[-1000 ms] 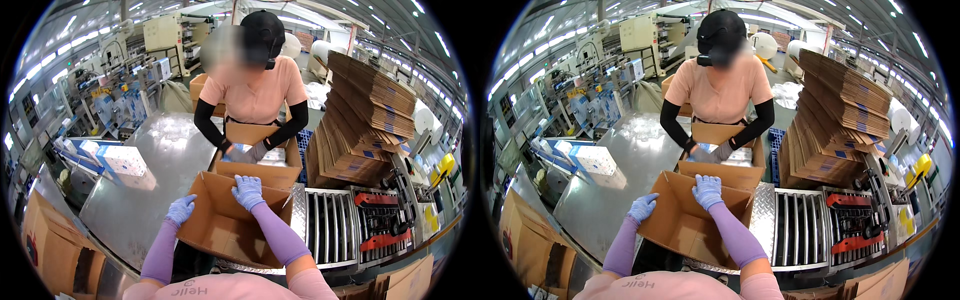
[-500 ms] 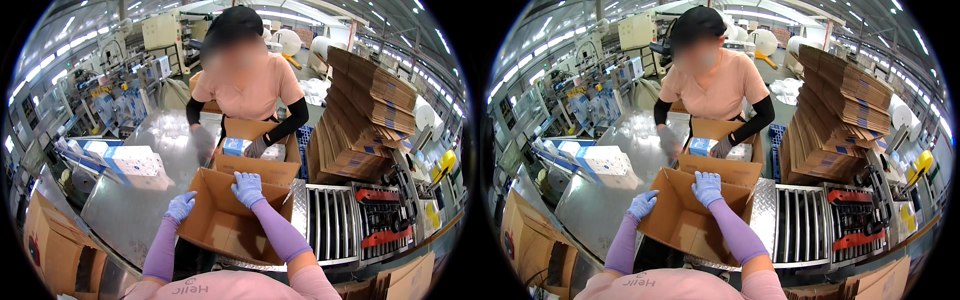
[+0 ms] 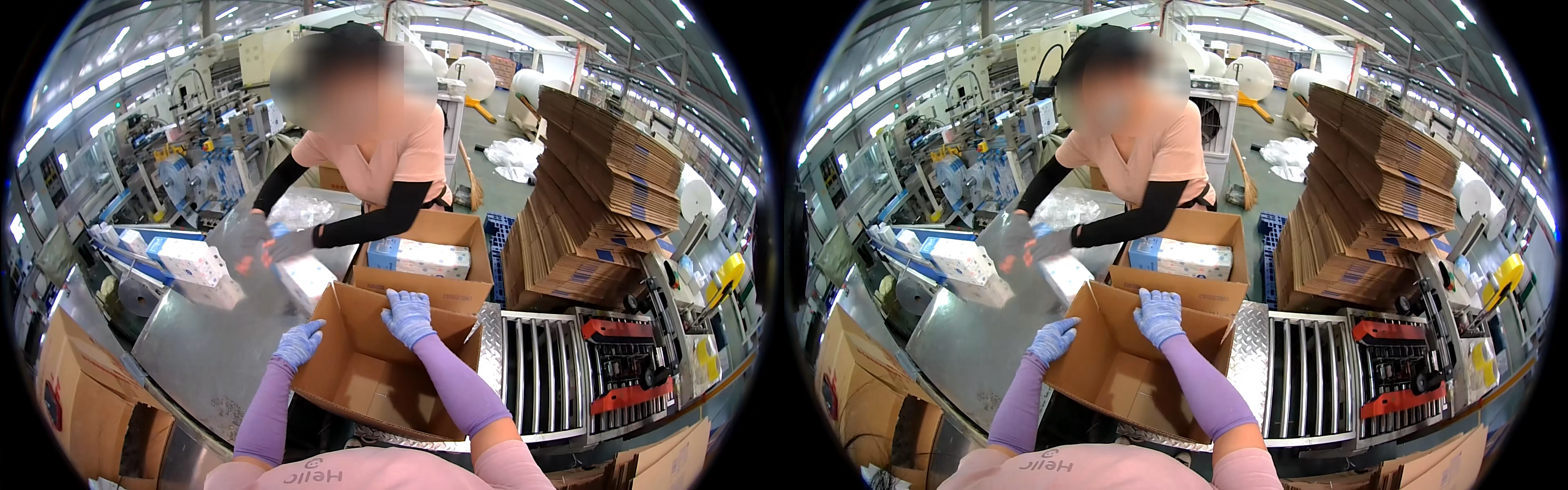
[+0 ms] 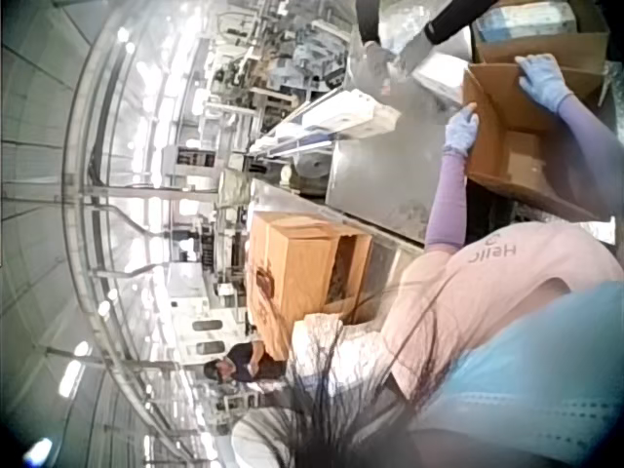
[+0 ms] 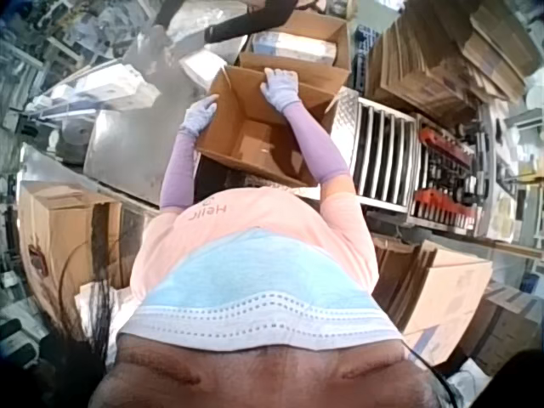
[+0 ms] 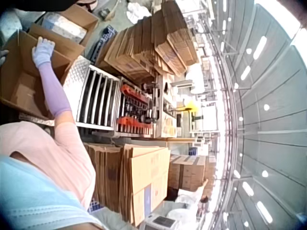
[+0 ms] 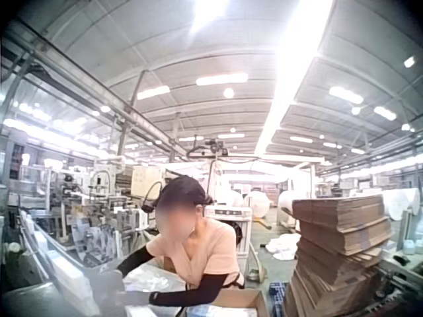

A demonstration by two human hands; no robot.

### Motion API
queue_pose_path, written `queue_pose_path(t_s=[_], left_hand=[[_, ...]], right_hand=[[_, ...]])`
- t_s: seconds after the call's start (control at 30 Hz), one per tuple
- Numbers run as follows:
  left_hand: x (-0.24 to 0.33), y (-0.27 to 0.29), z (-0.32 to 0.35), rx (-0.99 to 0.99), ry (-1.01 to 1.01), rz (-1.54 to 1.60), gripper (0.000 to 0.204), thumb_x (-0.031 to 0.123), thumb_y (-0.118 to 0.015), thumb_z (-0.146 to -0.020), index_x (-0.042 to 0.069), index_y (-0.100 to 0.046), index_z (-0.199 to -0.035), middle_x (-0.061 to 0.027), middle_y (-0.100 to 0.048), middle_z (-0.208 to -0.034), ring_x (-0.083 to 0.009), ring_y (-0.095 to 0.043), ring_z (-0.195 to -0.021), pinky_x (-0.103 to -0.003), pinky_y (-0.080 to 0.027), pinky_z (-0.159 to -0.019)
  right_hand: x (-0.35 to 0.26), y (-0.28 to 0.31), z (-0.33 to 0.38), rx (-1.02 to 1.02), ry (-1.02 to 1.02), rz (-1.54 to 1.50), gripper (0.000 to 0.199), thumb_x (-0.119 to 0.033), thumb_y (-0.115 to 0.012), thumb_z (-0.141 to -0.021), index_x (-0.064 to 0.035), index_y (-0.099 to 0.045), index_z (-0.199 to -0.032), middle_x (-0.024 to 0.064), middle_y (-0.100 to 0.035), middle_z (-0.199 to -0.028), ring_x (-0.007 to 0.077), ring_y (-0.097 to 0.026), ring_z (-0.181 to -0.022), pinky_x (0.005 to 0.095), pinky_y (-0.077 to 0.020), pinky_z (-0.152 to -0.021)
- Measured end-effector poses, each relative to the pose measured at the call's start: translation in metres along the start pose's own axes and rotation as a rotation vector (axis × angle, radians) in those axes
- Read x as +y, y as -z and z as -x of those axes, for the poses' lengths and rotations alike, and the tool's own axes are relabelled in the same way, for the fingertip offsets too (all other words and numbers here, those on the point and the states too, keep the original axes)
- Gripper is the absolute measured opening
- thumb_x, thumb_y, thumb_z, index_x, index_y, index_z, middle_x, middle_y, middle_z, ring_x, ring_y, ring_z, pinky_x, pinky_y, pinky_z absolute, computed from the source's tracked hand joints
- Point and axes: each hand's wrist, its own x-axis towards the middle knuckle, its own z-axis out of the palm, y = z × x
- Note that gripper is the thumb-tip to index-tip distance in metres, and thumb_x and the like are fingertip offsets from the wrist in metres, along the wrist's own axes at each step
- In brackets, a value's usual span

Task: The person packs blue and white rectangular packages into cardboard boxes and places the boxes onto a roller conveyor belt.

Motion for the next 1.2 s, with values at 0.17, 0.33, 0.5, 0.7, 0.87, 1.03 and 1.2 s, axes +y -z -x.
queue_pose_path(t_s=[0.17,0.33,0.5,0.7,0.87,1.03,1.2], left_hand=[[0.004,0.002,0.002,-0.008,0.012,0.041,0.036,0.026,-0.056,-0.087,0.016,-0.06,-0.121,-0.0161,-0.061,-0.116,-0.0309,-0.059,-0.108,-0.035,-0.045,-0.095],[0.003,0.001,0.001,-0.022,0.005,0.042,0.037,0.028,-0.055,-0.087,0.016,-0.059,-0.122,-0.0158,-0.061,-0.116,-0.0319,-0.057,-0.108,-0.037,-0.044,-0.095],[-0.01,-0.005,-0.004,-0.024,-0.037,0.08,0.036,0.028,-0.054,-0.088,0.016,-0.059,-0.122,-0.0153,-0.061,-0.116,-0.0317,-0.057,-0.108,-0.038,-0.044,-0.096],[-0.015,-0.008,-0.005,-0.017,-0.063,0.073,0.038,0.029,-0.054,-0.088,0.016,-0.058,-0.123,-0.0142,-0.061,-0.118,-0.0316,-0.056,-0.109,-0.038,-0.043,-0.096],[0.007,0.006,0.004,-0.037,0.013,0.039,0.037,0.03,-0.054,-0.088,0.018,-0.058,-0.123,-0.0137,-0.06,-0.119,-0.0316,-0.056,-0.11,-0.038,-0.043,-0.097],[0.011,0.007,0.007,-0.032,0.059,0.025,0.036,0.03,-0.054,-0.088,0.018,-0.059,-0.122,-0.0136,-0.06,-0.119,-0.0314,-0.056,-0.11,-0.038,-0.043,-0.097],[0.003,-0.004,0.0,-0.017,0.002,0.041,0.035,0.028,-0.054,-0.088,0.018,-0.06,-0.121,-0.0129,-0.061,-0.118,-0.0307,-0.057,-0.109,-0.037,-0.044,-0.097]], right_hand=[[0.001,0.0,0.0,-0.018,-0.006,0.003,0.045,-0.036,-0.052,-0.085,-0.0107,-0.051,-0.122,0.0091,-0.059,-0.108,0.0244,-0.054,-0.104,0.0424,-0.0327,-0.096],[0.002,-0.005,0.001,0.02,0.003,0.008,0.045,-0.036,-0.053,-0.084,-0.0108,-0.052,-0.122,0.009,-0.059,-0.107,0.0244,-0.054,-0.103,0.0427,-0.0332,-0.095],[0.003,-0.005,0.0,0.027,0.01,-0.003,0.045,-0.036,-0.053,-0.084,-0.0111,-0.052,-0.122,0.0087,-0.059,-0.107,0.0244,-0.054,-0.103,0.0426,-0.0336,-0.095],[0.001,-0.004,0.0,0.001,-0.004,-0.004,0.045,-0.036,-0.052,-0.085,-0.0114,-0.051,-0.123,0.0089,-0.059,-0.108,0.0241,-0.054,-0.105,0.0423,-0.0332,-0.096],[0.002,-0.006,0.0,0.031,-0.003,0.026,0.046,-0.037,-0.054,-0.084,-0.0123,-0.052,-0.123,0.0077,-0.06,-0.105,0.0233,-0.055,-0.102,0.0413,-0.0346,-0.094],[0.002,-0.006,0.001,0.035,-0.001,0.026,0.048,-0.037,-0.055,-0.083,-0.0121,-0.052,-0.123,0.0081,-0.06,-0.105,0.0234,-0.055,-0.102,0.0414,-0.0349,-0.093],[0.008,-0.013,0.002,0.077,0.011,0.019,0.048,-0.037,-0.055,-0.082,-0.0115,-0.052,-0.123,0.0081,-0.06,-0.105,0.0236,-0.055,-0.101,0.042,-0.0354,-0.092]])
